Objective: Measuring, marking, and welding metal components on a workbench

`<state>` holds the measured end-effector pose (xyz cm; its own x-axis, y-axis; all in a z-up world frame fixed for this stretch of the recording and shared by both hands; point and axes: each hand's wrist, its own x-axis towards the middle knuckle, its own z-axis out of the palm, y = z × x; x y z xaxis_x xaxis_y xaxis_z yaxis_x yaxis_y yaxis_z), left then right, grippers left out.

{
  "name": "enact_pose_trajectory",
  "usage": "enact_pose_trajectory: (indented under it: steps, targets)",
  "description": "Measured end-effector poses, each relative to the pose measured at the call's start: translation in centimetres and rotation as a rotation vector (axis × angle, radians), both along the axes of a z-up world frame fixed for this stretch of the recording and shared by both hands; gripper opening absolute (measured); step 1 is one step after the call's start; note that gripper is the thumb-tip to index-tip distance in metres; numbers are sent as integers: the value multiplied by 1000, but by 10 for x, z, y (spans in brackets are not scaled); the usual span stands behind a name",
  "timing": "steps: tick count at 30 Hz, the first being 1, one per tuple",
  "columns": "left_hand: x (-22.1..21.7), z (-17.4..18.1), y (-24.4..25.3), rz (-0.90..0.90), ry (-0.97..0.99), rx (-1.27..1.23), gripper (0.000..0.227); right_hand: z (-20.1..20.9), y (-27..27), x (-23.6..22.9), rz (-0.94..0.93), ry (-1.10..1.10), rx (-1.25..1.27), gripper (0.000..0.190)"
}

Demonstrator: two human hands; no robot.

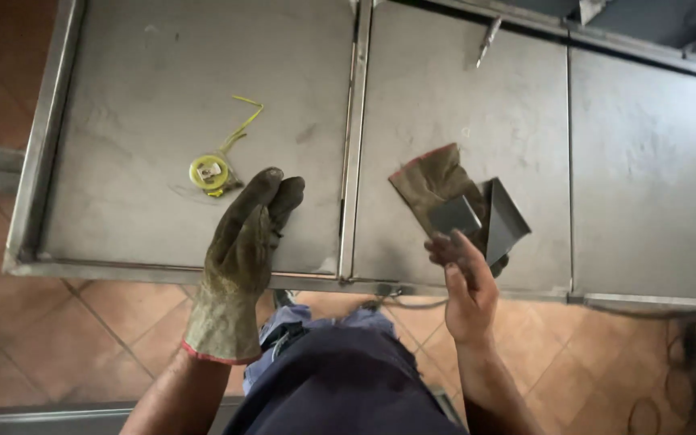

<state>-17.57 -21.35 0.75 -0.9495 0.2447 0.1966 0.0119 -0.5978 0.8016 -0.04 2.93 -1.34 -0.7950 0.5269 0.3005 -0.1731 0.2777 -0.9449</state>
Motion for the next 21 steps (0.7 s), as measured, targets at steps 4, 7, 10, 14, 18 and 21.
enact_pose_trajectory:
  steps: [4,7,10,14,18,21]
  targets:
    - [-18,6,-15,-95,-8,-80,45,-5,-15,-8,7,73,-49,48]
    - [-29,8,-16,-173,20,-168,45,-2,-26,-9,8,99,-56,51]
    - [-31,5,-11,-149,132,-235,43,-5,-35,-3,15,180,-139,57]
    - [-30,-3,2,-30,381,-368,37,-1,-44,9,26,73,-180,55]
    - [-17,-19,7,119,598,-530,33,-14,-34,30,11,-40,-201,54]
    - [-3,-26,8,228,738,-654,31,-21,-22,39,11,-76,-197,50]
